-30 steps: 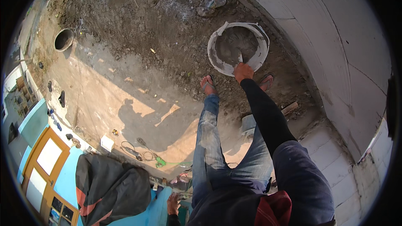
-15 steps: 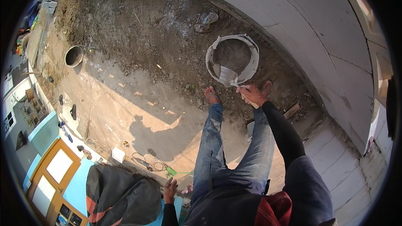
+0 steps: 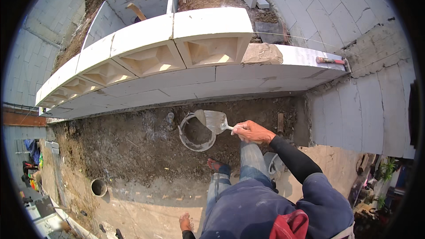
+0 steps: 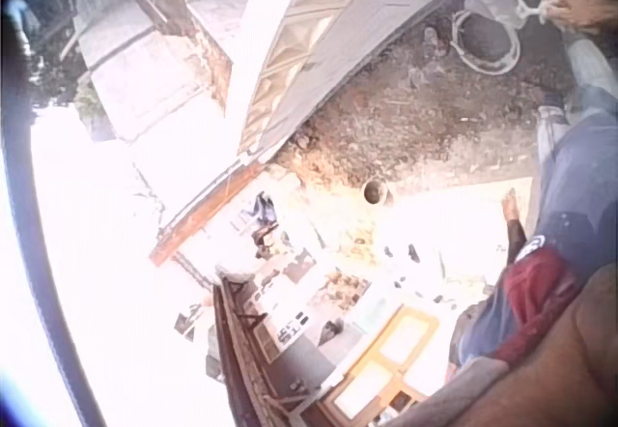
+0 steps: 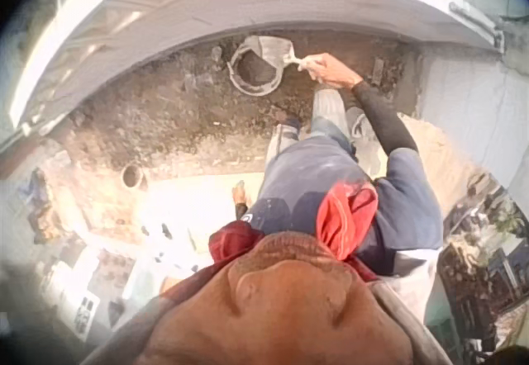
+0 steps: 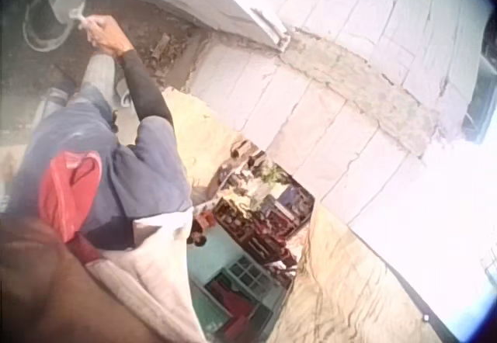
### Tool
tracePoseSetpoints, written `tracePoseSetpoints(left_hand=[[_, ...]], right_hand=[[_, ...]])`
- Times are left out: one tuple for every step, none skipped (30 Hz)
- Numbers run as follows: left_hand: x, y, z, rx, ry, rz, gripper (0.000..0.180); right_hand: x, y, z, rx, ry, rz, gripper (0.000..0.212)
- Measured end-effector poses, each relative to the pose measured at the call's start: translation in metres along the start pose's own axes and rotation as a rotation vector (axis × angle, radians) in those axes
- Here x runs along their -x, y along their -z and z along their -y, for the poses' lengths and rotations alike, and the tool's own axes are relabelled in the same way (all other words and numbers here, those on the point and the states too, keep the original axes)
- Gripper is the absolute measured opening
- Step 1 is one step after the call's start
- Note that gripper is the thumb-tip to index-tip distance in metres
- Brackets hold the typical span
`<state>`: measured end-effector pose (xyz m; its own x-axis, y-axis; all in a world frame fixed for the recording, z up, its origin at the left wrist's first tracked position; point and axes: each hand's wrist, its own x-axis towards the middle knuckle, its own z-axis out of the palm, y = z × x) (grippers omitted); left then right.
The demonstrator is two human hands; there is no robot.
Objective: The person applies mortar from a bucket to the top of a wall using a trowel and places a white ventilation block on the mortar, then levels it by tapping with a hammer.
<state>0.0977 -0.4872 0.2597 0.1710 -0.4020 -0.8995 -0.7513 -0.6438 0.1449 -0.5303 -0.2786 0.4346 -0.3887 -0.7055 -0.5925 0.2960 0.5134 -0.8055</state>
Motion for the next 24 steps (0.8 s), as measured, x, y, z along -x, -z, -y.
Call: tracePoseSetpoints(left_hand=[[0.000, -0.006, -0.020, -0.020, -0.014, 0.033, 0.051], [0.004, -0.011, -0.043, -0.045, -0.020, 0.059, 0.061], [0.002, -0.016, -0.063, -0.074, -0.069, 0.075, 0.062], [-0.001, -0.025, -0.077, -0.088, -0.113, 0.090, 0.064], [-0.001, -0.031, -0.089, -0.105, -0.150, 0.099, 0.066], [0.002, -0.038, -0.102, -0.113, -0.185, 0.105, 0.066], [0.008, -0.047, -0.114, -0.113, -0.217, 0.113, 0.067], [0.013, -0.055, -0.123, -0.112, -0.248, 0.119, 0.068], [0.019, -0.061, -0.132, -0.107, -0.255, 0.138, 0.068], [0.026, -0.065, -0.139, -0.099, -0.260, 0.152, 0.067], [0.033, -0.069, -0.143, -0.095, -0.261, 0.170, 0.067], [0.037, -0.074, -0.145, -0.093, -0.264, 0.188, 0.067], [0.037, -0.072, -0.144, -0.085, -0.261, 0.171, 0.066], [0.037, -0.073, -0.143, -0.079, -0.260, 0.155, 0.066], [0.037, -0.073, -0.141, -0.074, -0.259, 0.141, 0.065], [0.035, -0.072, -0.134, -0.058, -0.242, 0.139, 0.064], [0.035, -0.071, -0.130, -0.055, -0.241, 0.136, 0.063], [0.034, -0.070, -0.128, -0.054, -0.240, 0.135, 0.062], [0.035, -0.072, -0.124, -0.178, -0.283, 0.141, 0.059], [0.034, -0.072, -0.122, -0.298, -0.333, 0.141, 0.056], [0.031, -0.069, -0.119, -0.350, -0.352, 0.157, 0.054], [0.013, -0.057, -0.107, -0.364, -0.418, 0.171, 0.053], [-0.006, -0.044, -0.092, -0.367, -0.485, 0.176, 0.052], [-0.011, -0.039, -0.093, -0.373, -0.493, 0.181, 0.051]], right_hand=[[0.027, 0.021, 0.016, 0.010, 0.032, -0.067, 0.037], [0.057, 0.043, 0.025, 0.013, 0.057, -0.128, 0.037], [0.083, 0.063, 0.038, 0.039, 0.087, -0.209, 0.033], [0.102, 0.083, 0.044, 0.071, 0.120, -0.307, 0.031], [0.119, 0.099, 0.054, 0.121, 0.144, -0.421, 0.031], [0.130, 0.117, 0.060, 0.282, 0.133, -0.535, 0.032], [0.133, 0.131, 0.062, 0.524, 0.232, -0.707, 0.033], [0.128, 0.145, 0.054, 0.747, 0.338, -0.899, 0.034], [0.119, 0.155, 0.051, 0.896, 0.329, -1.031, 0.031], [0.108, 0.163, 0.051, 1.042, 0.320, -1.158, 0.030], [0.098, 0.171, 0.049, 1.167, 0.320, -1.188, 0.028], [0.088, 0.179, 0.048, 1.293, 0.316, -1.217, 0.026], [0.081, 0.179, 0.049, 1.414, 0.310, -1.240, 0.024], [0.080, 0.177, 0.050, 1.380, 0.311, -1.249, 0.023], [0.082, 0.173, 0.050, 1.346, 0.310, -1.259, 0.021], [0.082, 0.168, 0.052, 1.313, 0.307, -1.262, 0.020], [0.093, 0.164, 0.054, 1.236, 0.246, -1.240, 0.020], [0.096, 0.160, 0.053, 1.172, 0.233, -1.209, 0.022], [0.095, 0.157, 0.054, 1.120, 0.211, -1.172, 0.024], [0.092, 0.153, 0.058, 1.063, 0.197, -1.139, 0.026], [0.088, 0.150, 0.062, 1.030, 0.176, -1.091, 0.030], [0.075, 0.145, 0.072, 0.993, 0.176, -1.034, 0.034], [0.062, 0.139, 0.083, 0.967, 0.222, -0.996, 0.037], [0.058, 0.144, 0.081, 0.972, 0.211, -0.973, 0.037]])
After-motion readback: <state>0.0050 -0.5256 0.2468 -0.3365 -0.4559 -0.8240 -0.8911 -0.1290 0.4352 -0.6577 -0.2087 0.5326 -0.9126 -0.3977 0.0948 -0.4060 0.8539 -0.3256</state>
